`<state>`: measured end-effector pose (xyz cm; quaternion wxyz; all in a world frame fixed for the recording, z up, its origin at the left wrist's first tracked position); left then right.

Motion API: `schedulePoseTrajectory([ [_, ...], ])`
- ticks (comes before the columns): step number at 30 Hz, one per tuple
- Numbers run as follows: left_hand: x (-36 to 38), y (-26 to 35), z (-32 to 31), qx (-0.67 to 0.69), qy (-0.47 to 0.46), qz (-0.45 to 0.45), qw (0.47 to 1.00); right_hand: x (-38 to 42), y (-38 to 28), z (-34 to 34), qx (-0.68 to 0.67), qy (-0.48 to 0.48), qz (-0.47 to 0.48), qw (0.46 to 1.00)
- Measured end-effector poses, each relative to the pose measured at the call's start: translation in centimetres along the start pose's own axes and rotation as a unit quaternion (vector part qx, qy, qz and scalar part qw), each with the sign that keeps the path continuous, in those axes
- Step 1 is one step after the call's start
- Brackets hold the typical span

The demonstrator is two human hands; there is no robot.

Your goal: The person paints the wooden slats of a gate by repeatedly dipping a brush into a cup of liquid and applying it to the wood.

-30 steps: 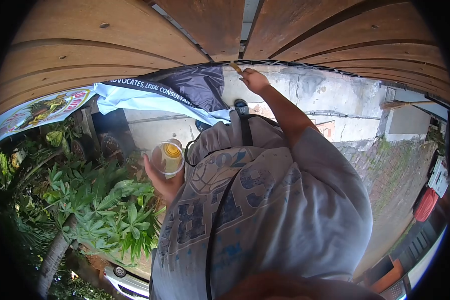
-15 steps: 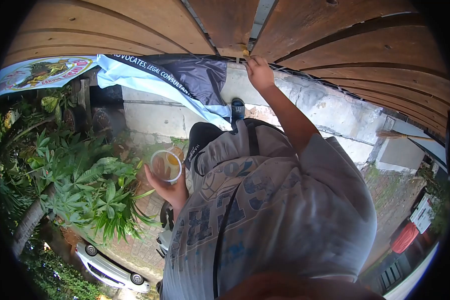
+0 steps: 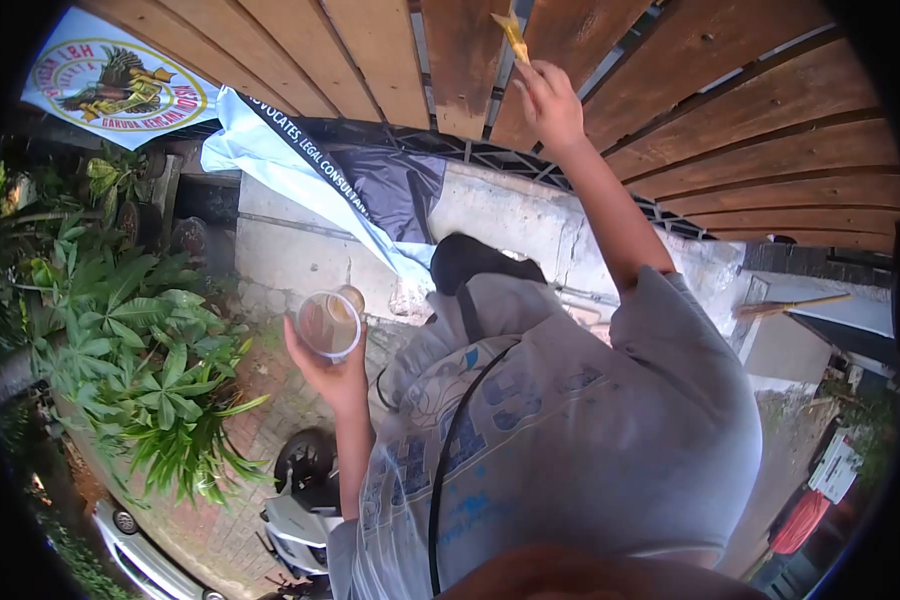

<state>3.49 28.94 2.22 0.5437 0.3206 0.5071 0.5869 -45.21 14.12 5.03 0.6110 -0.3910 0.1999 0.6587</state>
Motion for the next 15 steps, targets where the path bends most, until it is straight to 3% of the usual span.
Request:
schedulePoseTrajectory([
  [2, 3.8, -0.7, 1.4, 0.032, 0.022, 0.024, 0.999, 2.7, 0.8, -2.1, 0.008, -0.003, 0.017, 1.000],
  [4, 7.4, -2.1, 3.8, 0.013, 0.049, 0.004, 0.999, 5.1, 1.9, -4.9, 0.013, -0.053, 0.012, 0.998],
  [8, 13.5, -4.3, 8.8, 0.053, 0.149, 0.062, 0.985, 8.1, 3.9, -9.3, 0.024, -0.144, -0.027, 0.989],
  [9, 14.3, -4.2, 9.5, 0.062, 0.155, 0.051, 0.985, 7.2, 3.0, -8.7, 0.025, -0.130, -0.019, 0.991],
  [11, 15.9, -4.8, 11.1, 0.100, 0.165, 0.111, 0.975, 7.2, 2.6, -9.3, 0.018, -0.205, -0.110, 0.972],
  [12, 16.2, -4.6, 11.6, 0.102, 0.164, 0.103, 0.976, 6.8, 2.2, -8.8, 0.018, -0.197, -0.110, 0.974],
  [14, 16.7, -4.7, 11.6, 0.085, 0.134, 0.121, 0.980, 7.5, 1.9, -10.2, 0.046, -0.339, -0.122, 0.932],
  [15, 16.7, -4.8, 11.3, 0.083, 0.117, 0.116, 0.983, 7.1, 1.4, -9.7, 0.036, -0.349, -0.118, 0.929],
])
Point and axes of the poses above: each hand's wrist, its own x-axis away from the middle knuckle, its own z-axis out of the back of the hand, y = z × x, the point moved 8 cm from there along -x, towards the middle knuckle, and after that the axes turned 1 degree about y, right-handed, at the moved point
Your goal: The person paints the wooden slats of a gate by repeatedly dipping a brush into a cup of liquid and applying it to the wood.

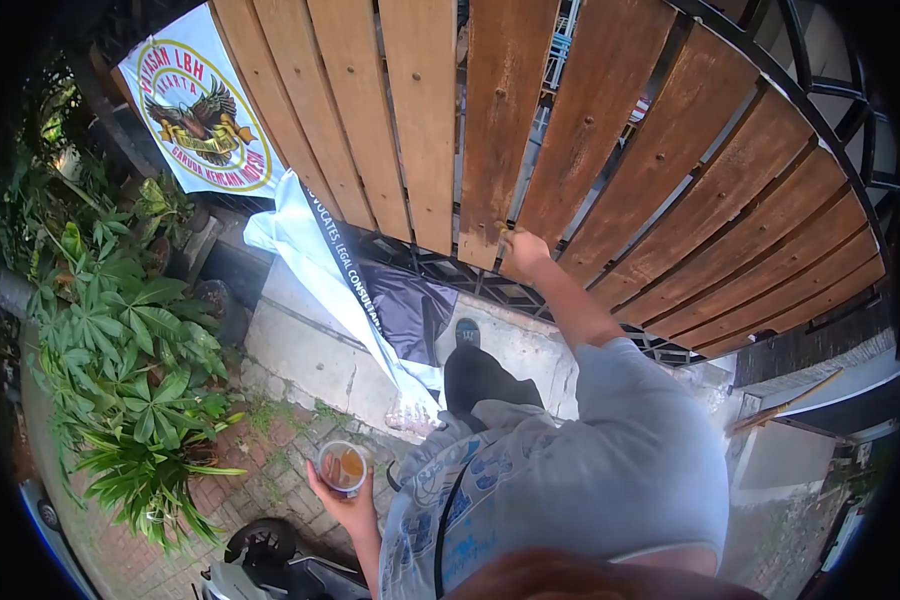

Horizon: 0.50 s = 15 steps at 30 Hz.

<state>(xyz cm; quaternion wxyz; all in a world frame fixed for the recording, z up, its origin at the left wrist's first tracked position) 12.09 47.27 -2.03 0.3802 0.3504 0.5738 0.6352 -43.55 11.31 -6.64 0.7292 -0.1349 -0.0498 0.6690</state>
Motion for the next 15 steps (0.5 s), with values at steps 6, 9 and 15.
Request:
schedulePoseTrajectory([
  [6, -0.7, -1.9, -2.3, 0.021, -0.068, 0.002, 0.997, -5.3, -4.8, 13.6, 0.036, 0.111, 0.102, 0.988],
  [9, -1.1, -2.8, -3.5, 0.027, -0.096, 0.016, 0.995, -6.2, -9.7, 25.7, 0.102, 0.208, 0.166, 0.959],
  [15, -2.2, -2.3, -5.0, -0.024, -0.138, -0.020, 0.990, -4.6, -15.2, 44.9, 0.098, 0.436, 0.249, 0.859],
])
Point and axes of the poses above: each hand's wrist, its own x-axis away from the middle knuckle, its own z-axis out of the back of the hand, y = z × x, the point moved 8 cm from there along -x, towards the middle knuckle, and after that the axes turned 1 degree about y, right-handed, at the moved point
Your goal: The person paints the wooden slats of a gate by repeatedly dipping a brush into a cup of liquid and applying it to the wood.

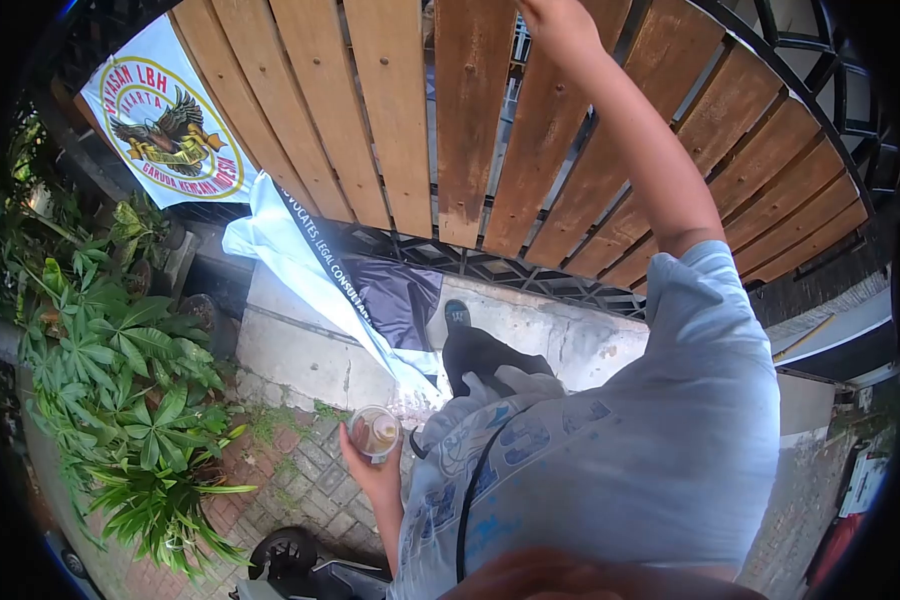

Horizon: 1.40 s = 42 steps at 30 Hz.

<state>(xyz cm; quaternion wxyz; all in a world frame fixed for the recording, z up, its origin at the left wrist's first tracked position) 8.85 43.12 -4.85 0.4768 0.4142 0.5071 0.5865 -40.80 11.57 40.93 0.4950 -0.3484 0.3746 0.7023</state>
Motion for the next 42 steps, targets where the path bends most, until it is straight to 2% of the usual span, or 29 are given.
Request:
schedulePoseTrajectory([
  [3, -0.4, -0.2, 0.3, 0.010, 0.004, 0.011, 1.000, -0.4, -0.2, 1.4, -0.012, 0.027, 0.006, 1.000],
  [5, -0.5, -0.5, 0.8, 0.013, 0.006, 0.013, 1.000, 2.0, 0.0, -0.3, 0.067, 0.038, 0.052, 0.996],
  [10, -0.4, -0.5, 2.0, 0.017, 0.012, 0.027, 0.999, 10.5, -1.0, -6.6, 0.036, -0.127, 0.006, 0.991],
  [14, -0.4, -1.7, 2.9, 0.016, 0.007, 0.026, 1.000, 17.6, -2.2, -11.1, -0.008, -0.221, -0.008, 0.975],
  [18, 0.1, -1.8, 3.6, 0.018, 0.015, 0.037, 0.999, 23.3, -3.1, -14.4, -0.025, -0.271, -0.028, 0.962],
  [28, 1.7, -2.9, 2.4, -0.011, 0.008, 0.073, 0.997, 37.4, -4.7, -24.3, -0.070, -0.386, -0.150, 0.908],
  [32, 2.4, -2.1, 2.1, -0.041, 0.006, 0.092, 0.995, 40.8, -5.5, -26.6, -0.089, -0.382, -0.170, 0.904],
  [36, 3.4, -2.7, 2.1, -0.058, -0.009, 0.126, 0.990, 47.0, -5.7, -29.5, -0.086, -0.470, -0.226, 0.849],
  [38, 3.2, -2.8, 1.8, -0.061, -0.006, 0.137, 0.989, 53.2, -5.4, -31.1, -0.082, -0.562, -0.332, 0.753],
  [39, 3.1, -2.8, 1.7, -0.057, -0.004, 0.141, 0.988, 54.6, -6.6, -30.0, -0.154, -0.511, -0.357, 0.767],
  [41, 2.6, -2.4, 1.4, -0.067, -0.013, 0.135, 0.988, 60.3, -9.0, -28.0, -0.202, -0.503, -0.336, 0.771],
  [42, 2.2, -2.2, 1.1, -0.071, -0.018, 0.125, 0.990, 62.0, -10.9, -25.3, -0.218, -0.538, -0.345, 0.738],
])
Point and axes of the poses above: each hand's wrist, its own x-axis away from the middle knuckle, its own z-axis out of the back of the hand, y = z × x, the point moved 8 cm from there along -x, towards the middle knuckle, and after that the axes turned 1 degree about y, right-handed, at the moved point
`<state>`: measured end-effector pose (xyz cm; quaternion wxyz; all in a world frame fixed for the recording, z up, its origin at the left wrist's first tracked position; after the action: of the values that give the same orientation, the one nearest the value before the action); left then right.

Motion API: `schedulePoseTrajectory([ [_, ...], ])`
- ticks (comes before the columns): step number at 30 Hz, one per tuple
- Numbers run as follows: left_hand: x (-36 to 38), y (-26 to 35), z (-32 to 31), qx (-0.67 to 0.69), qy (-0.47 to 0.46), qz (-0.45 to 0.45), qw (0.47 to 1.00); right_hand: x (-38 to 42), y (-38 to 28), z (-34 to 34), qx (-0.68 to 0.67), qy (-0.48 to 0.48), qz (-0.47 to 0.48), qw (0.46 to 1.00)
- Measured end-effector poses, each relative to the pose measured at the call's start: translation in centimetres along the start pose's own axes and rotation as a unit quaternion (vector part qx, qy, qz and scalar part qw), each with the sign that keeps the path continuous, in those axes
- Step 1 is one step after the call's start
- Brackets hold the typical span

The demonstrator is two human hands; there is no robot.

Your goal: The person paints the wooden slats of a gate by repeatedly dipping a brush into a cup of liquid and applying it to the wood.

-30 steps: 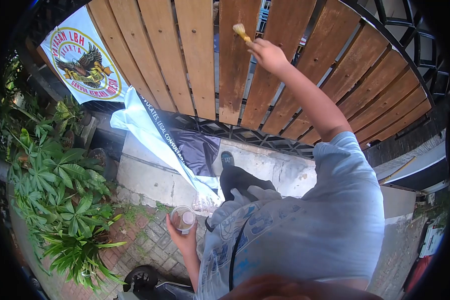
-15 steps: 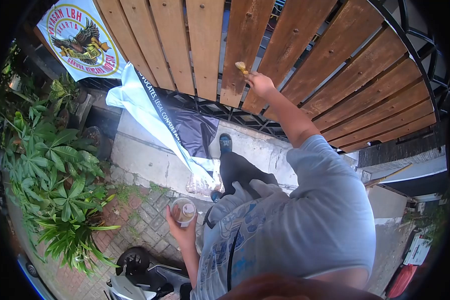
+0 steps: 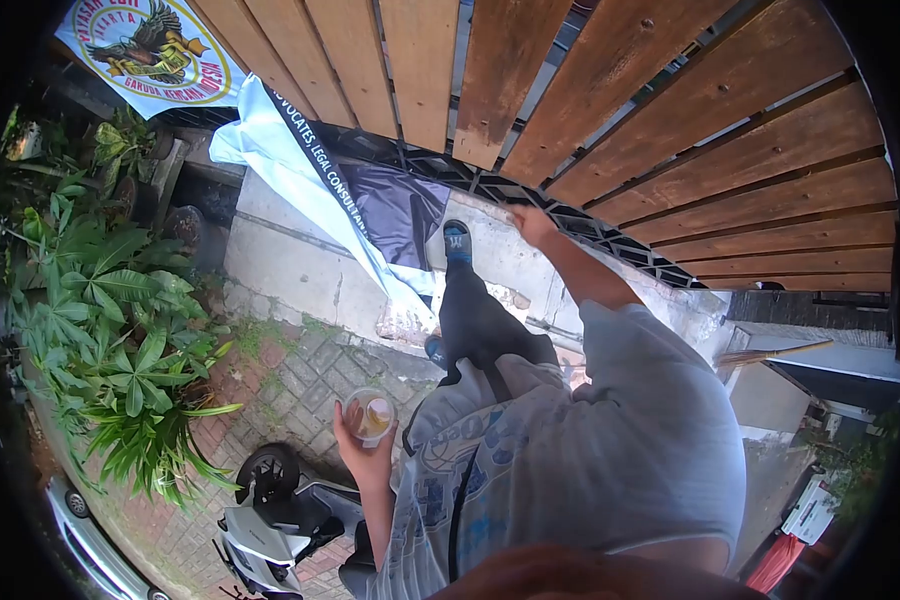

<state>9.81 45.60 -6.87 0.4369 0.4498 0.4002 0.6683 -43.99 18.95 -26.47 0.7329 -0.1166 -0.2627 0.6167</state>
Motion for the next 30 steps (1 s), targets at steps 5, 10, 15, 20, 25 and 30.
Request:
schedulePoseTrajectory([
  [5, -1.3, 1.1, -0.7, -0.005, -0.004, -0.042, 0.999, 21.2, 8.6, -7.3, -0.138, -0.170, -0.202, 0.955],
  [10, -2.4, 2.2, -2.4, 0.058, -0.038, -0.082, 0.994, 40.0, 15.0, -6.2, -0.185, -0.147, -0.321, 0.917],
  [15, -3.7, 4.1, -4.4, 0.041, -0.078, -0.142, 0.986, 48.0, 12.6, -3.2, -0.187, -0.066, -0.229, 0.953],
  [20, -4.8, 7.4, -6.1, 0.061, -0.092, -0.166, 0.980, 47.8, 12.2, -5.3, -0.222, -0.070, -0.266, 0.935],
  [25, -5.5, 9.0, -7.1, 0.051, -0.105, -0.206, 0.972, 47.1, 12.1, -7.3, -0.247, -0.067, -0.282, 0.925],
  [30, -5.0, 10.3, -7.2, 0.050, -0.121, -0.214, 0.968, 46.4, 12.5, -8.9, -0.266, -0.057, -0.288, 0.918],
])
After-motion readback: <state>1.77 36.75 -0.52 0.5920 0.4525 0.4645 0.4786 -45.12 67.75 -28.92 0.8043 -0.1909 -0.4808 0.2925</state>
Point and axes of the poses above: each hand's wrist, its own x-axis away from the middle knuckle, its own z-axis out of the back of the hand, y = z × x, the point moved 8 cm from there along -x, towards the middle knuckle, and after that the axes turned 1 degree about y, right-handed, at the moved point
